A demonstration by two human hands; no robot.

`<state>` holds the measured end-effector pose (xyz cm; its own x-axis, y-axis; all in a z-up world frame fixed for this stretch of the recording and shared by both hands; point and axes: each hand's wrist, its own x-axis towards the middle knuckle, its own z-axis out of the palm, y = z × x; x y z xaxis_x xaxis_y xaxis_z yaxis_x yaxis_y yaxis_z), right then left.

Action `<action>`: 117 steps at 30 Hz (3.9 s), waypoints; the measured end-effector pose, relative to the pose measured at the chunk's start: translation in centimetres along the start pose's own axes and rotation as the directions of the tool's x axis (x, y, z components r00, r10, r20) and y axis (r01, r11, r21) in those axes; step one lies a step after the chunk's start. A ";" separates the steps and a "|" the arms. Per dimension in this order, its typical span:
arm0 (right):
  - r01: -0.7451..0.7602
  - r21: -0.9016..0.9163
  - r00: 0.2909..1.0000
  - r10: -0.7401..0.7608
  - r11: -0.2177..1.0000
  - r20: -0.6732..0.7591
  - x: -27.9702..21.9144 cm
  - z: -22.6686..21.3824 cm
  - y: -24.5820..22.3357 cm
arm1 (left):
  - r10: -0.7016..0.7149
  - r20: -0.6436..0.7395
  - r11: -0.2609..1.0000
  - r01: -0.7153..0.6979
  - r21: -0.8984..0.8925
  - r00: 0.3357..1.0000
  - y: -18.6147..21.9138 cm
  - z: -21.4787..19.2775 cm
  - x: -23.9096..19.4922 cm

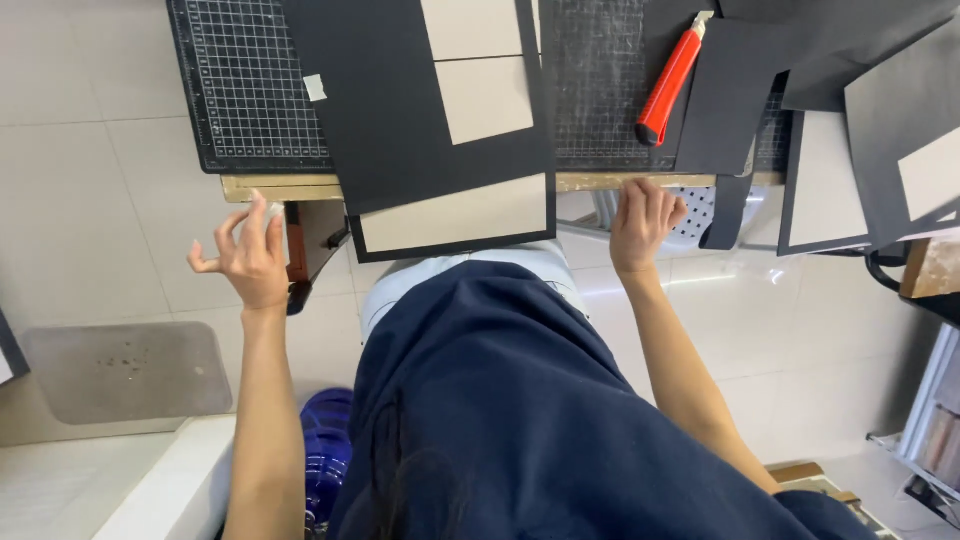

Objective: Applying adhesive tape to the corners of black cardstock frames and attaching them to a white backing board.

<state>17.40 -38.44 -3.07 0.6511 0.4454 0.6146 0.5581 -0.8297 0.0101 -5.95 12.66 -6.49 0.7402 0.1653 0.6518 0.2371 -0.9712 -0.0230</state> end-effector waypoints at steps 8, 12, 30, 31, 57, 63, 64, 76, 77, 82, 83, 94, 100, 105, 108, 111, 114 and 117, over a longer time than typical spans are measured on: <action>0.114 -0.028 0.993 -0.114 0.993 0.009 -1.1 -0.4 -0.8 | -0.085 0.039 0.984 0.091 -0.153 0.996 -0.4 -0.8 0.5; 0.048 0.017 0.998 -0.049 0.999 0.046 -3.3 0.0 -0.5 | -0.158 -0.006 0.981 0.156 -0.114 0.987 0.5 -2.5 3.2; -0.367 0.213 0.907 0.297 0.906 0.299 -0.8 -3.2 -6.1 | 0.012 0.010 0.979 -0.013 0.202 1.000 1.2 -1.2 2.9; -0.384 0.212 0.896 0.308 0.899 0.319 -0.7 -3.3 -6.2 | 0.011 0.004 0.979 -0.011 0.204 1.000 1.3 -1.1 2.7; -0.200 0.595 0.978 0.119 0.778 0.172 11.8 3.0 -16.3 | -0.561 0.544 0.323 0.770 -0.550 0.624 8.4 0.7 12.0; -0.234 0.756 0.916 -0.122 0.611 0.382 15.3 5.9 -22.0 | -0.674 0.556 0.477 0.861 -0.175 0.487 11.1 6.4 15.0; -0.305 0.755 0.898 -0.088 0.580 0.430 15.2 5.6 -22.4 | -0.671 0.580 0.447 0.876 -0.180 0.462 11.1 6.9 14.7; -0.237 0.875 0.960 -0.037 0.422 0.277 21.9 -0.3 -24.1 | -0.504 0.621 0.033 0.732 -0.681 0.600 13.6 -4.4 20.7; -0.217 0.891 0.971 -0.008 0.399 0.240 22.6 -0.9 -24.0 | -0.478 0.641 -0.016 0.723 -0.690 0.601 14.0 -5.6 21.3; -0.193 0.934 0.980 0.011 0.301 0.199 24.4 -5.3 -23.9 | -0.445 0.563 0.044 0.645 -0.763 0.696 15.1 -11.0 23.9; -0.175 0.947 0.984 0.020 0.270 0.176 24.8 -6.1 -23.8 | -0.431 0.505 0.111 0.599 -0.793 0.748 15.1 -11.9 24.5; 0.158 0.839 0.987 -0.059 0.521 -0.149 25.7 -10.3 -22.5 | -0.457 0.388 0.209 0.521 -0.828 0.800 17.3 -15.3 25.7; 0.257 0.745 0.966 -0.136 0.616 -0.221 25.7 -11.5 -21.8 | -0.490 0.281 0.345 0.480 -0.807 0.825 18.7 -16.4 26.0; 0.260 0.736 0.964 -0.128 0.625 -0.232 25.6 -12.1 -21.0 | -0.496 0.260 0.350 0.465 -0.813 0.828 19.4 -17.3 26.2; 0.177 0.799 0.984 -0.121 0.575 -0.131 26.0 -12.9 -20.3 | -0.471 0.335 0.268 0.494 -0.827 0.816 19.3 -17.6 26.3; 0.123 0.840 0.990 -0.120 0.528 -0.069 26.3 -12.9 -19.5 | -0.429 0.410 0.212 0.530 -0.821 0.805 18.9 -17.8 26.3; 0.100 0.837 0.993 -0.106 0.538 -0.050 26.7 -12.6 -18.7 | -0.385 0.486 0.174 0.579 -0.797 0.785 18.4 -18.1 26.7; 0.071 0.853 0.995 -0.093 0.517 -0.026 27.6 -12.8 -18.4 | -0.357 0.535 0.166 0.616 -0.770 0.766 17.9 -18.0 26.7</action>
<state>18.56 -15.21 23.77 0.5827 0.5118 0.6313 0.7735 -0.1107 -0.6241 6.72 -3.38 24.10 0.8184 0.5655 0.1020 0.0103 -0.1919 0.9814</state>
